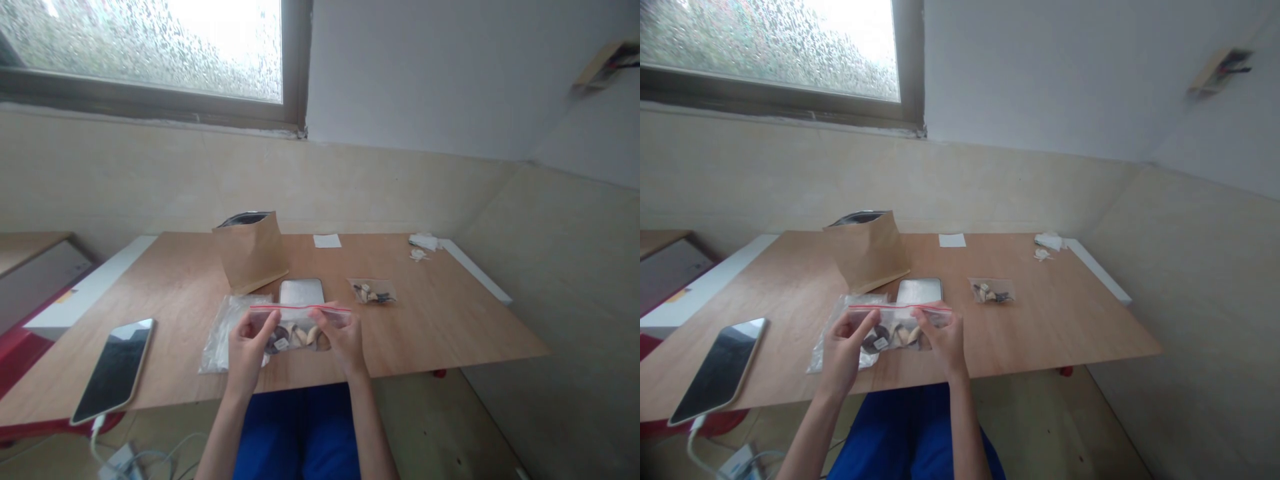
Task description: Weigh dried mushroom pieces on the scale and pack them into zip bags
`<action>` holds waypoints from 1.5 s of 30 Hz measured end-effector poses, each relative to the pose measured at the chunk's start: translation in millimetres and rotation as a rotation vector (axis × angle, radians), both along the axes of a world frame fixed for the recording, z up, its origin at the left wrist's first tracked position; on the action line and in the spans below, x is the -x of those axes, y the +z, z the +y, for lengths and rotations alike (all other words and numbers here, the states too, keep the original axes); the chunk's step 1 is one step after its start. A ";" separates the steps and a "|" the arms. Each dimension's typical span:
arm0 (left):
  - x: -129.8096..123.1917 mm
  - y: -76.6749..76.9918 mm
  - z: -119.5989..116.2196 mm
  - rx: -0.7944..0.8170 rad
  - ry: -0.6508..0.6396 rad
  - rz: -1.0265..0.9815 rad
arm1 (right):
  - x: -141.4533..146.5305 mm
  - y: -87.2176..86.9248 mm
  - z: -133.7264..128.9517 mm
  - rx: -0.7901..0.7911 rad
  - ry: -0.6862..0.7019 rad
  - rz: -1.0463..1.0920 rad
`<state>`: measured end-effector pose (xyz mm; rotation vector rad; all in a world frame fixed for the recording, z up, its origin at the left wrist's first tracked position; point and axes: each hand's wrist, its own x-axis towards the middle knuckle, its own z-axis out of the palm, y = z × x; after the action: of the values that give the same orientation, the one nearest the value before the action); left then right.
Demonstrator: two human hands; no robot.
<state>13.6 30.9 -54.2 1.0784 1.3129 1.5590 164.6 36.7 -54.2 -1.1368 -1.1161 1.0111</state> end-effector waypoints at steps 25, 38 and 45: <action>1.0 2.5 8.7 0.018 -0.225 0.106 | 4.0 -4.0 0.4 -0.027 0.009 -0.018; -0.5 -1.8 14.0 -0.031 -0.178 0.198 | 8.3 -6.3 5.0 -0.060 0.055 0.001; -3.5 -0.6 11.0 -0.140 -0.213 0.290 | 11.5 -8.1 4.9 -0.057 0.021 -0.004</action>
<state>17.1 41.9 -54.8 1.5268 1.2402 1.3880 153.1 41.6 -62.3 -1.0840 -1.1554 0.9879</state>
